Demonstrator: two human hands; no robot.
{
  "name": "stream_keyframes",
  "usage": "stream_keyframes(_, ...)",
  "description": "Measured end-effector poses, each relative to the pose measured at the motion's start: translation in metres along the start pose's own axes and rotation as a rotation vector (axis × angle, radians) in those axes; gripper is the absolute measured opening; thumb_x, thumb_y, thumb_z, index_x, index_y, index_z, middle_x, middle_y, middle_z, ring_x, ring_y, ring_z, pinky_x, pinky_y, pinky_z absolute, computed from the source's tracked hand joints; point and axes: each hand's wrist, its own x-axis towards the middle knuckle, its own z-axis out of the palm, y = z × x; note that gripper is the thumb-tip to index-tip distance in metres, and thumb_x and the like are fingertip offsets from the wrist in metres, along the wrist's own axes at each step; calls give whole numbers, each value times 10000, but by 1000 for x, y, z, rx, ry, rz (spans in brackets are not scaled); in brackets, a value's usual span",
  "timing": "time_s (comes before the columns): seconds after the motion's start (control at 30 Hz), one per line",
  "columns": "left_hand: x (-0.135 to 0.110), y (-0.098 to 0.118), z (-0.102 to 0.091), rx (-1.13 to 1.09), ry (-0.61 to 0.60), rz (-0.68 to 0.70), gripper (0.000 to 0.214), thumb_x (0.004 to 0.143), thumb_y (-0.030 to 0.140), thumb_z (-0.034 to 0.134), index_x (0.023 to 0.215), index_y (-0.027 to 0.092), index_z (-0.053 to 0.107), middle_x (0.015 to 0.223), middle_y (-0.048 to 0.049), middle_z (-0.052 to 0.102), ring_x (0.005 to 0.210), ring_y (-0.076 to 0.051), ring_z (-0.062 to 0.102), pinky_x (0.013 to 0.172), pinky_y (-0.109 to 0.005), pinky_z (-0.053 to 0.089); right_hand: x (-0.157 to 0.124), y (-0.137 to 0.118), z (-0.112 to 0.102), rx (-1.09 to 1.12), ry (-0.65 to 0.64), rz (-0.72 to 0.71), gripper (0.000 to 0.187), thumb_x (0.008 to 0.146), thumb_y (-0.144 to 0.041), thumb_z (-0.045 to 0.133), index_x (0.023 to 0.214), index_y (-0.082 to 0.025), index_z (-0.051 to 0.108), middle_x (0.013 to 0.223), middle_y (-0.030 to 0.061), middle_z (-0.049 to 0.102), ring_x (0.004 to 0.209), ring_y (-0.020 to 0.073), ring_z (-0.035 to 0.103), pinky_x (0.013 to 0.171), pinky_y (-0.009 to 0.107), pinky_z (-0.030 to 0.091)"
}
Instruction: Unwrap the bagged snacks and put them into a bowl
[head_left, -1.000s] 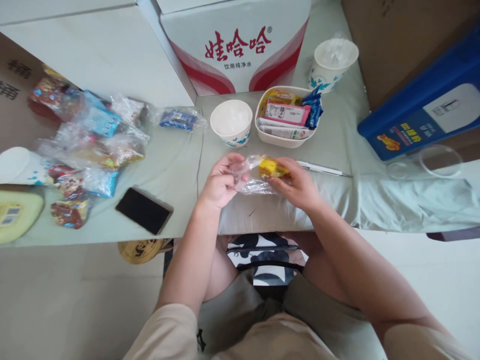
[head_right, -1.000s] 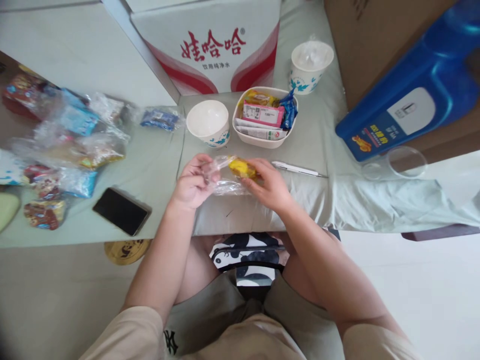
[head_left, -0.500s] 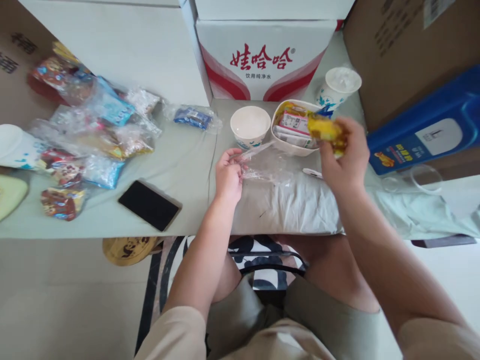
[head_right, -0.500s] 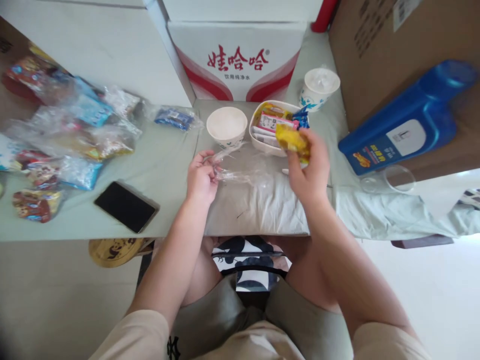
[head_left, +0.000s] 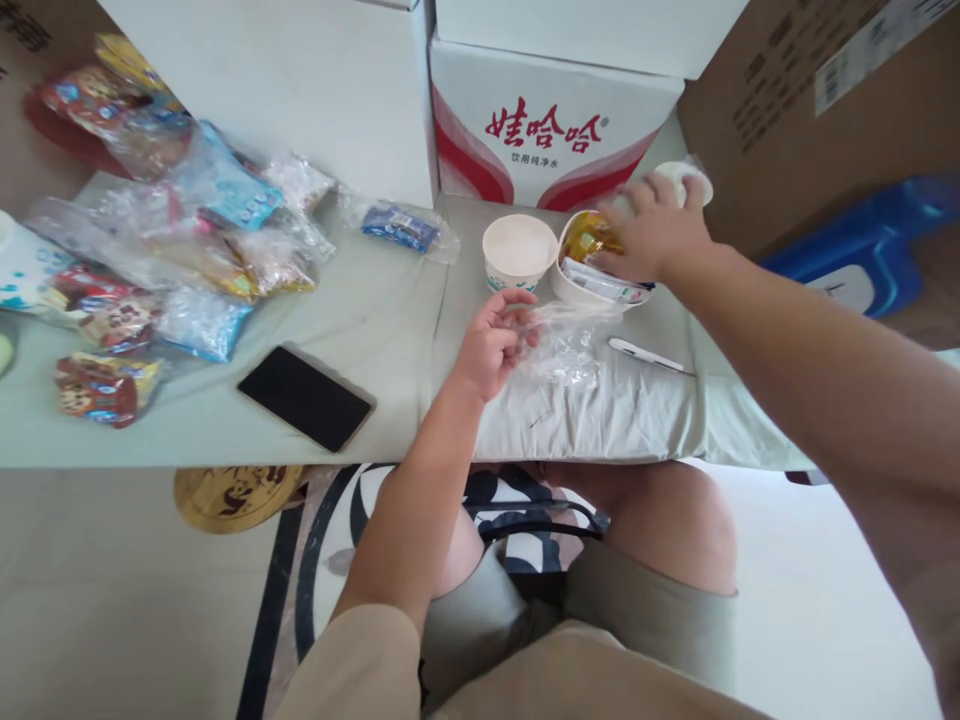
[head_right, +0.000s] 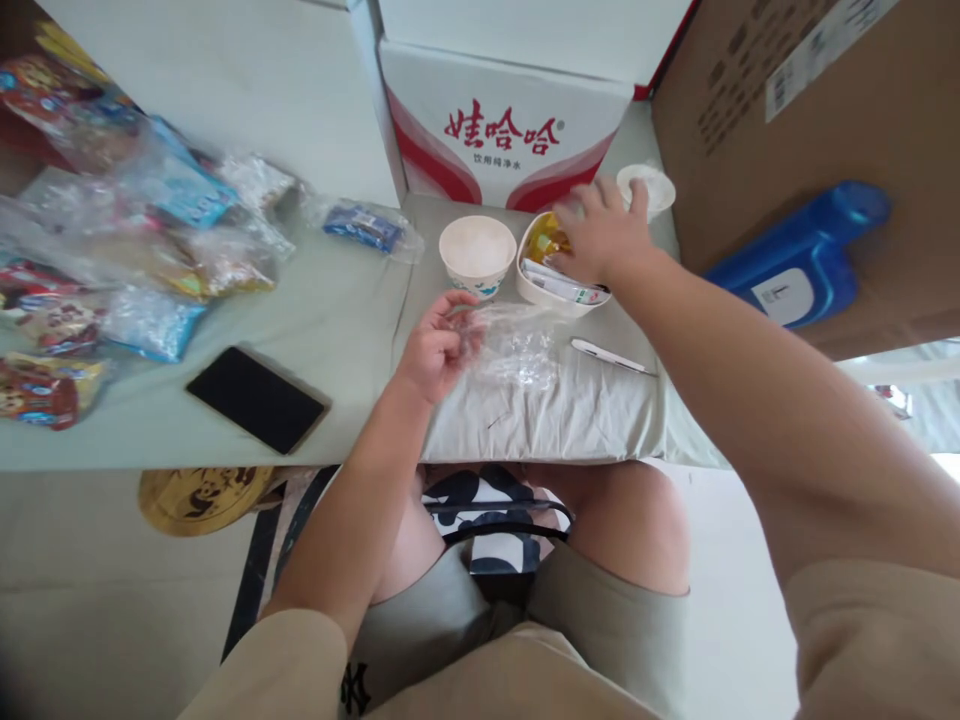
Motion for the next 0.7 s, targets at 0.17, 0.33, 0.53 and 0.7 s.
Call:
stream_keyframes(0.17, -8, 7, 2, 28, -193, -107, 511, 437, 50, 482, 895, 186, 662, 757, 1, 665, 586, -103, 589, 428, -169, 267, -75, -91, -23, 532, -176, -32, 700, 893, -774, 507, 1387, -287, 604, 1485, 67, 626, 1372, 310, 584, 1162, 531, 455)
stream_keyframes(0.33, -3, -1, 2, 190, -95, -35, 554, 519, -3, 549, 1005, 222, 688, 961, -39, 716, 760, -152, 669, 469, -166, 341, -151, -117, 4, 280, -129, 328, 276, 861, -478, 690, 941, -215, 711, 672, 15, 712, 567, 189, 659, 621, 340, 534)
stream_keyframes(0.53, 0, -23, 5, 202, 219, 39, 402, 748, 233, 808, 1117, 243, 649, 1243, -82, 677, 1091, -215, 686, 772, -275, 567, -170, -102, 47, 705, 333, 658, 263, 881, -492, 631, 859, -241, 557, 640, -31, 653, 469, 122, 586, 478, 248, 461)
stream_keyframes(0.7, -7, -36, 14, 381, -35, -198, 218, 797, 282, 773, 984, 191, 708, 988, -84, 762, 850, -185, 721, 656, -243, 553, -174, -92, 65, 756, 203, 641, 300, 860, -530, 634, 888, -235, 586, 770, 4, 687, 638, 159, 655, 607, 297, 544)
